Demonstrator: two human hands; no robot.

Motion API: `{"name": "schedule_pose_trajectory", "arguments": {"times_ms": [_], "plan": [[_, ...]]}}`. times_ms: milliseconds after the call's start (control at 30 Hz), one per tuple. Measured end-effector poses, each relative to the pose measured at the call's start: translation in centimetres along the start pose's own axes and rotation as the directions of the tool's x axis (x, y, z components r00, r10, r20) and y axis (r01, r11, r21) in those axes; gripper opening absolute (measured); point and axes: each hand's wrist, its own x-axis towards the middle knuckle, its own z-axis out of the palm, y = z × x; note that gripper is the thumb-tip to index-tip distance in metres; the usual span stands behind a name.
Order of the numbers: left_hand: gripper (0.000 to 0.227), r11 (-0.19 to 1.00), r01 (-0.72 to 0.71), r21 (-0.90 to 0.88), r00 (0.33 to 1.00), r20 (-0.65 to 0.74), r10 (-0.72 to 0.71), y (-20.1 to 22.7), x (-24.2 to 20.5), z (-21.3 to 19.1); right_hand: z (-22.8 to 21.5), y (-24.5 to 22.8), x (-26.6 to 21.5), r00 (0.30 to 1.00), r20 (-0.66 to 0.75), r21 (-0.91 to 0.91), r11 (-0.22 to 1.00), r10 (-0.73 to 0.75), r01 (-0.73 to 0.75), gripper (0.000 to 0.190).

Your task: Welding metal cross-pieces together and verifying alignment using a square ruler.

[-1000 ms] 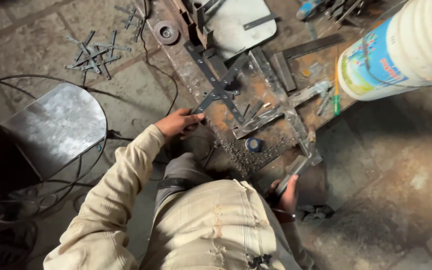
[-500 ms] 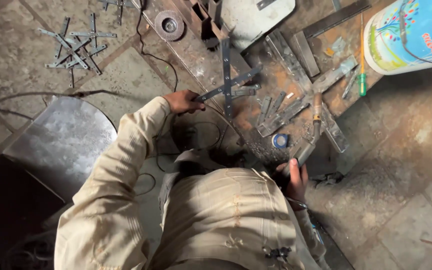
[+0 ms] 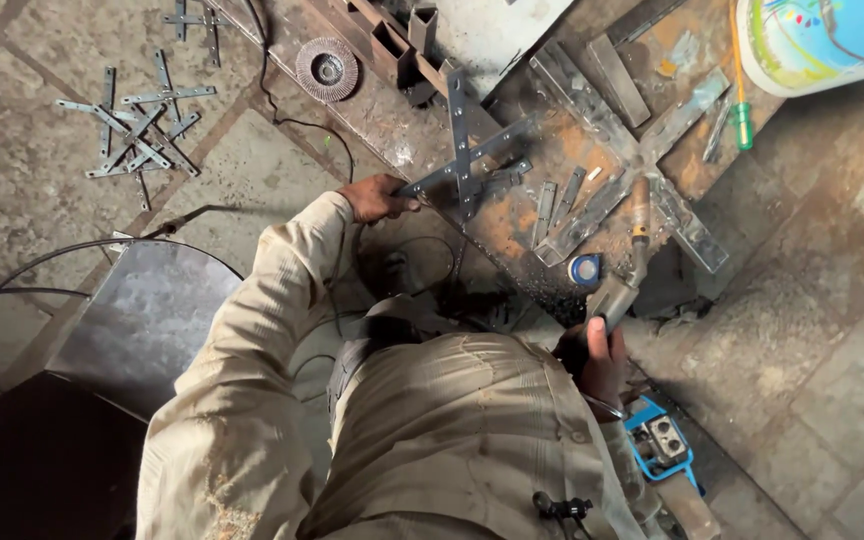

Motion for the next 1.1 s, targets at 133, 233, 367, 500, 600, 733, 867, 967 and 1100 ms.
{"name": "schedule_pose_trajectory", "arguments": {"times_ms": [133,233,367,500,600,733,867,967,1100], "plan": [[0.048,0.992,-0.05,0.116,0.999,0.001,0.05,-0.8,1.3,-0.8,0.4,0.9,-0.2,0.999,-0.002,0.009,0.999,0.039,-0.039,0.033],[0.044,0.998,-0.04,0.047,0.999,-0.004,0.04,-0.6,1.8,-1.1,0.5,1.6,-0.2,1.0,0.024,-0.018,1.0,-0.016,0.016,0.036],[0.05,0.985,-0.097,0.142,0.995,-0.014,0.1,-2.2,2.7,-1.7,1.8,0.8,-0.4,1.0,0.01,0.008,1.0,0.016,-0.016,0.035],[0.044,0.998,-0.063,0.005,0.996,-0.063,0.063,-2.6,1.8,-1.2,2.6,0.2,-0.8,0.998,0.027,-0.022,0.999,0.05,-0.05,0.034],[0.047,0.992,-0.027,0.123,0.984,-0.172,0.048,-2.3,1.4,-1.6,3.1,0.9,0.7,0.996,0.076,-0.076,0.996,0.041,-0.036,0.028],[0.046,0.975,0.049,0.218,0.945,-0.327,0.026,-1.1,0.1,-1.3,5.1,-0.1,1.3,0.982,0.156,-0.161,0.984,0.107,-0.082,0.019],[0.043,0.955,-0.042,0.293,0.883,-0.436,0.173,-0.7,-1.3,-0.4,5.2,4.2,3.0,0.97,0.242,-0.192,0.98,-0.006,0.054,0.022],[0.042,0.915,0.005,0.402,0.829,-0.514,0.222,0.0,-2.3,0.6,7.3,3.8,2.5,0.969,0.234,-0.184,0.982,0.077,-0.033,0.022],[0.039,0.9,0.098,0.424,0.783,-0.591,0.193,0.8,-3.1,1.7,9.1,2.2,2.0,0.974,0.222,-0.245,0.966,-0.031,0.087,0.027]]}}
